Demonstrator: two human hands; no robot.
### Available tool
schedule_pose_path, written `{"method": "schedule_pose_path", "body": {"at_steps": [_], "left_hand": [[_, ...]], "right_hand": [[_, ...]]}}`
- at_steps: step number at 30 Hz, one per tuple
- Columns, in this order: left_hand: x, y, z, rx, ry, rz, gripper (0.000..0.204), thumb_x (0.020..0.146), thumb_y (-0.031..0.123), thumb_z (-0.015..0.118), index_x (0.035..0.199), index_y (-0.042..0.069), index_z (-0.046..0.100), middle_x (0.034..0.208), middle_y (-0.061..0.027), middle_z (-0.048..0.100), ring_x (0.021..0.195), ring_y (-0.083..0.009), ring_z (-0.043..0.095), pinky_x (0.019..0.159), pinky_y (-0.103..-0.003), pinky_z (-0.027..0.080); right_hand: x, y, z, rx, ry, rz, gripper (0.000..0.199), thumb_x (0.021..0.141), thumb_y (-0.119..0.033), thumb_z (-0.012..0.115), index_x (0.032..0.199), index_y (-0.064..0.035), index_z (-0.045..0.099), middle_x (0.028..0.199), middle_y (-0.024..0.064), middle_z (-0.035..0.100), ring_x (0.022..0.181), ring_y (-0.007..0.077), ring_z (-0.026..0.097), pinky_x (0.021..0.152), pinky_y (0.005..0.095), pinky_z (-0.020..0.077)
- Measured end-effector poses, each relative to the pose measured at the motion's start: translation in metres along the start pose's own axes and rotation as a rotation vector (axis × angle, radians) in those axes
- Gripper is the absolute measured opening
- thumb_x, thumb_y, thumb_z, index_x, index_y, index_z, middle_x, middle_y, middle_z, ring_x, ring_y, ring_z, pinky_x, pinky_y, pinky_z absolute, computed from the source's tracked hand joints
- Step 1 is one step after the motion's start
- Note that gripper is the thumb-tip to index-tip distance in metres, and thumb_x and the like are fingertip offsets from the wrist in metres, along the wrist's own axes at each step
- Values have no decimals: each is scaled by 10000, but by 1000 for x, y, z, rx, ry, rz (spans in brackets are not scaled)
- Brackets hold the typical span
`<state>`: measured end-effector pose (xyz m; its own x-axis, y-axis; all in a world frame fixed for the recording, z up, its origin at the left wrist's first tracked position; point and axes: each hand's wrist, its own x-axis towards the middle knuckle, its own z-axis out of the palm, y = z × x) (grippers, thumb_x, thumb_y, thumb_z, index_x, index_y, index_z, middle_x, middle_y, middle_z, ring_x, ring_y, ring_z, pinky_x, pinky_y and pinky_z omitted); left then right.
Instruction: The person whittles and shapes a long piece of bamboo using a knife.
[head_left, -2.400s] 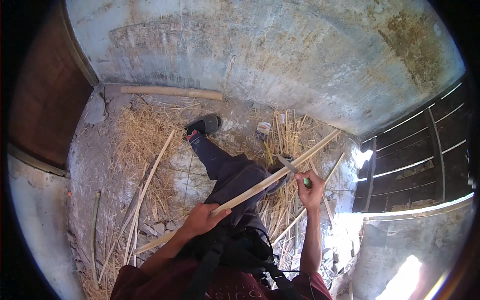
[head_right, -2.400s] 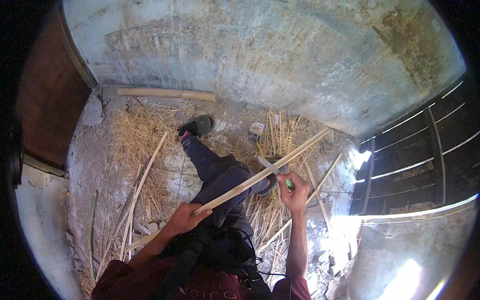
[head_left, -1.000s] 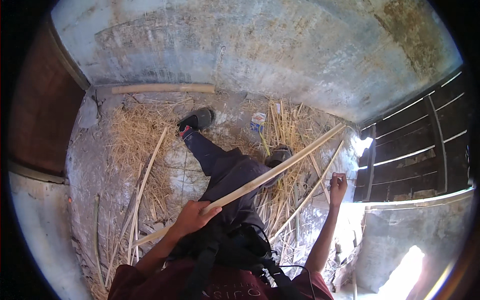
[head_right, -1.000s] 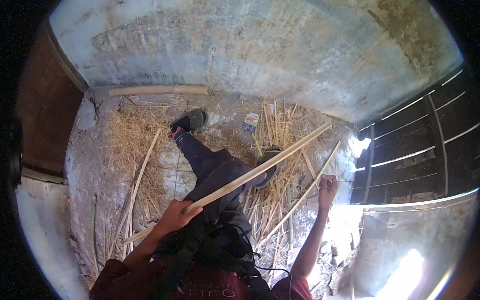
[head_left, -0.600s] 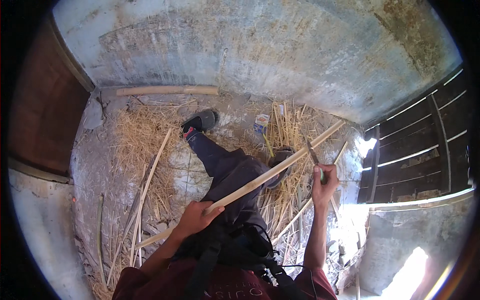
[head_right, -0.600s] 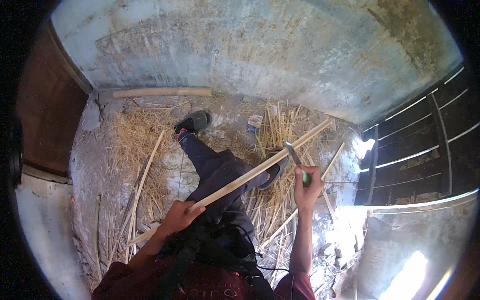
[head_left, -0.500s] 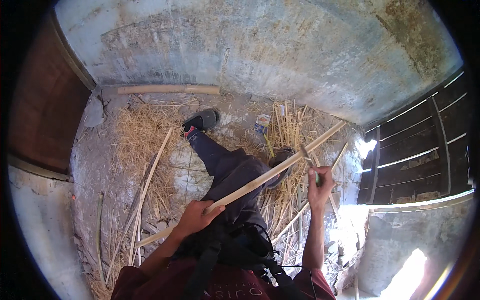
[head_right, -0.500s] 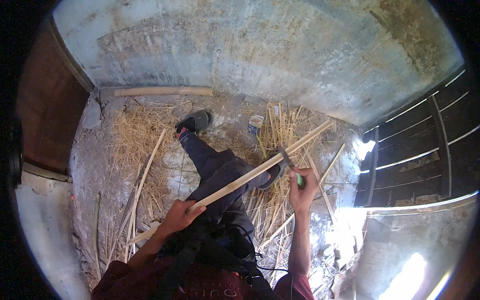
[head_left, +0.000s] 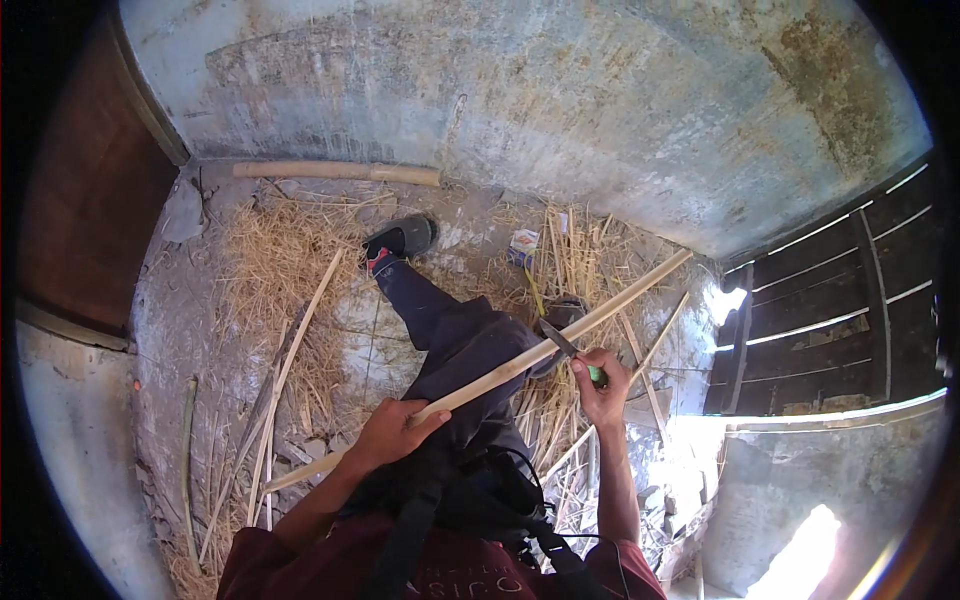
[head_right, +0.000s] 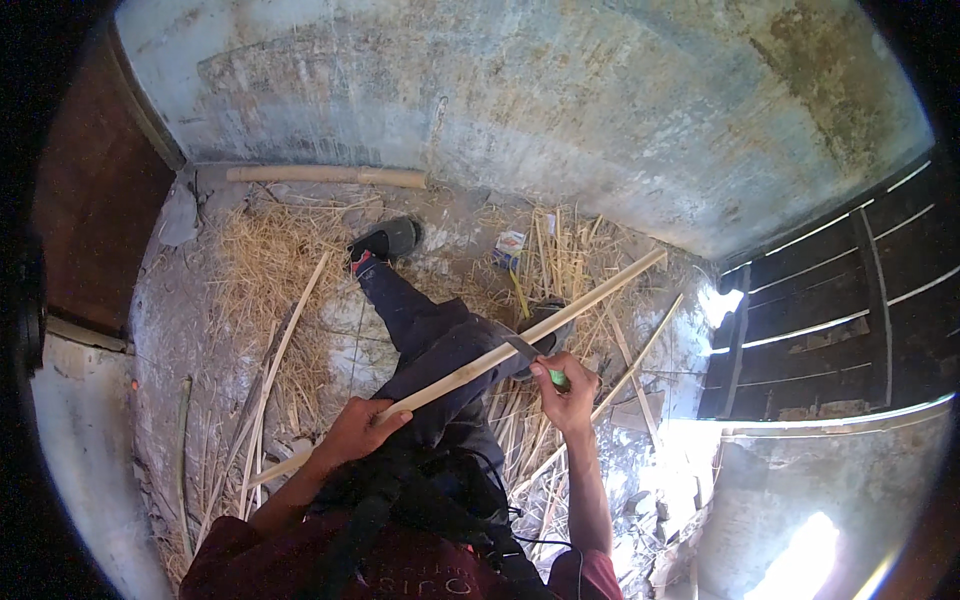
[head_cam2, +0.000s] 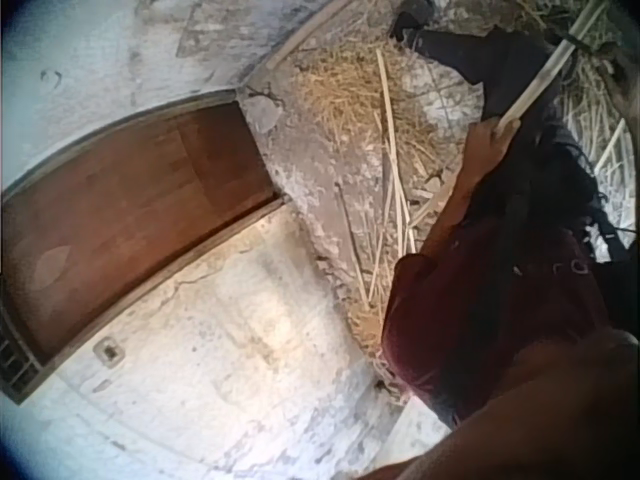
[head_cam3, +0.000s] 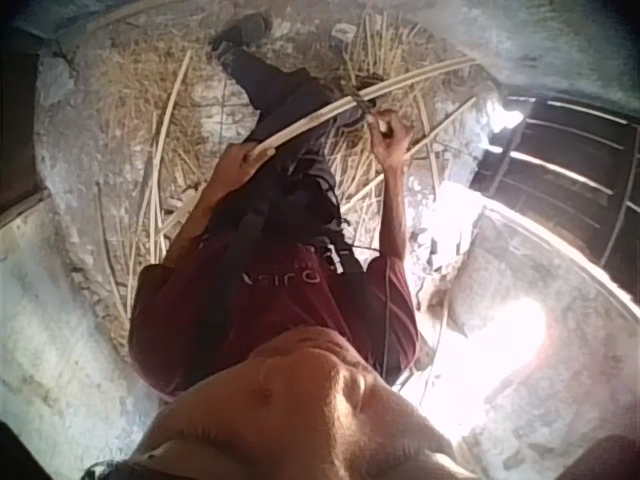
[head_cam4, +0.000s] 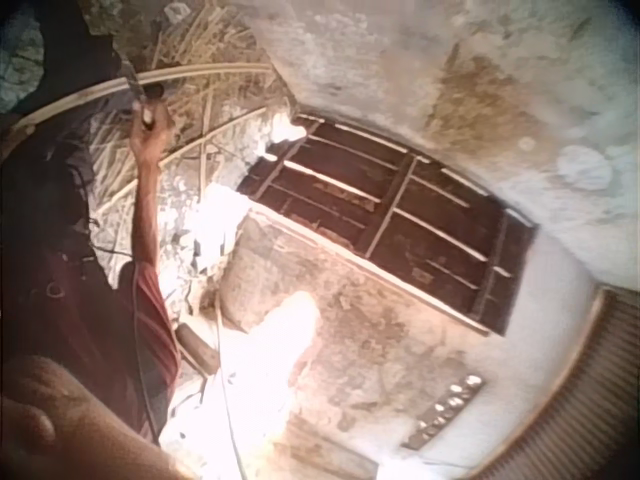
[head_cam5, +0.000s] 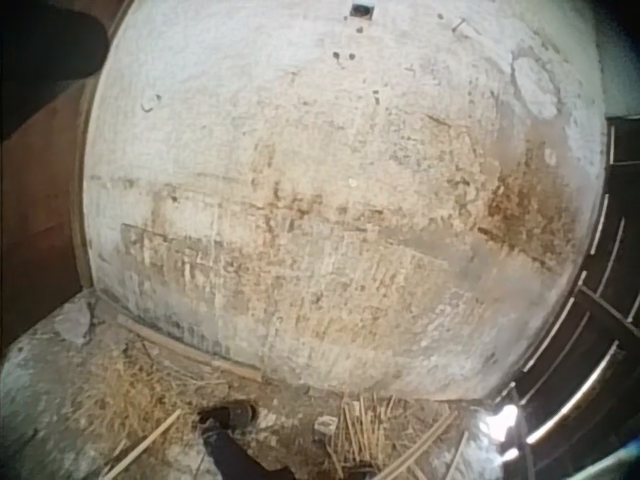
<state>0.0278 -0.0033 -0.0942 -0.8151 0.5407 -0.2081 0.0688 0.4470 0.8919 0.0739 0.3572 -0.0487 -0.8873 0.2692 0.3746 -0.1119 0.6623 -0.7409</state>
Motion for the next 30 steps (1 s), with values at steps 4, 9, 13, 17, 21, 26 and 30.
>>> {"method": "schedule_pose_path", "body": {"at_steps": [4, 9, 13, 17, 21, 26, 30], "left_hand": [[0, 0, -2, 58, -1, 30, 464, 1019, 464, 743, 956, 7, 794, 628, -200, 629, 576, -359, 634, 591, -475, 477], [-1, 0, -2, 74, -1, 8, 488, 1009, 499, 738, 927, 21, 788, 646, -224, 641, 612, -439, 657, 622, -508, 500], [-1, 1, -2, 83, -25, -15, 500, 1009, 510, 733, 908, 22, 784, 636, -218, 637, 605, -445, 654, 605, -507, 502], [0, 2, -6, 94, -46, 30, 509, 1009, 518, 730, 884, 27, 780, 617, -216, 626, 595, -449, 649, 593, -509, 502], [-1, 6, -3, 118, -18, 47, 516, 1006, 523, 731, 854, 31, 767, 612, -216, 619, 595, -446, 650, 611, -513, 508], [-1, 13, 0, 178, -20, 1, 514, 1008, 506, 732, 821, 27, 751, 618, -211, 625, 603, -444, 647, 627, -517, 508], [-4, 17, 2, 148, 15, 56, 491, 1005, 481, 743, 826, 23, 756, 630, -210, 637, 603, -444, 643, 631, -518, 507]], "right_hand": [[2, 8, -4, -34, -19, -16, 105, 938, -30, 817, 940, 7, 718, 883, 150, 783, 801, 228, 772, 721, 322, 573], [21, 58, -29, -39, 276, -3, 79, 982, -5, 743, 916, -9, 700, 848, 104, 738, 744, 148, 658, 683, 320, 502], [37, 111, -78, -212, 476, 143, 161, 1033, -108, 721, 915, -7, 680, 868, 94, 734, 779, 149, 645, 707, 329, 504], [43, 138, -119, -71, 750, 312, 224, 1079, -226, 697, 973, -38, 635, 766, 19, 614, 655, 98, 530, 563, 275, 409], [20, 119, -126, 74, 691, 205, 212, 1092, -244, 678, 980, -95, 576, 733, -38, 532, 614, 28, 432, 515, 228, 292], [-5, 67, -95, 139, 438, 119, 180, 1085, -197, 685, 996, -83, 578, 776, -30, 554, 650, 43, 444, 563, 237, 335], [-9, 33, -62, 50, 204, 34, 136, 1010, -72, 760, 961, -16, 646, 875, 76, 736, 776, 138, 671, 686, 282, 514]]}}
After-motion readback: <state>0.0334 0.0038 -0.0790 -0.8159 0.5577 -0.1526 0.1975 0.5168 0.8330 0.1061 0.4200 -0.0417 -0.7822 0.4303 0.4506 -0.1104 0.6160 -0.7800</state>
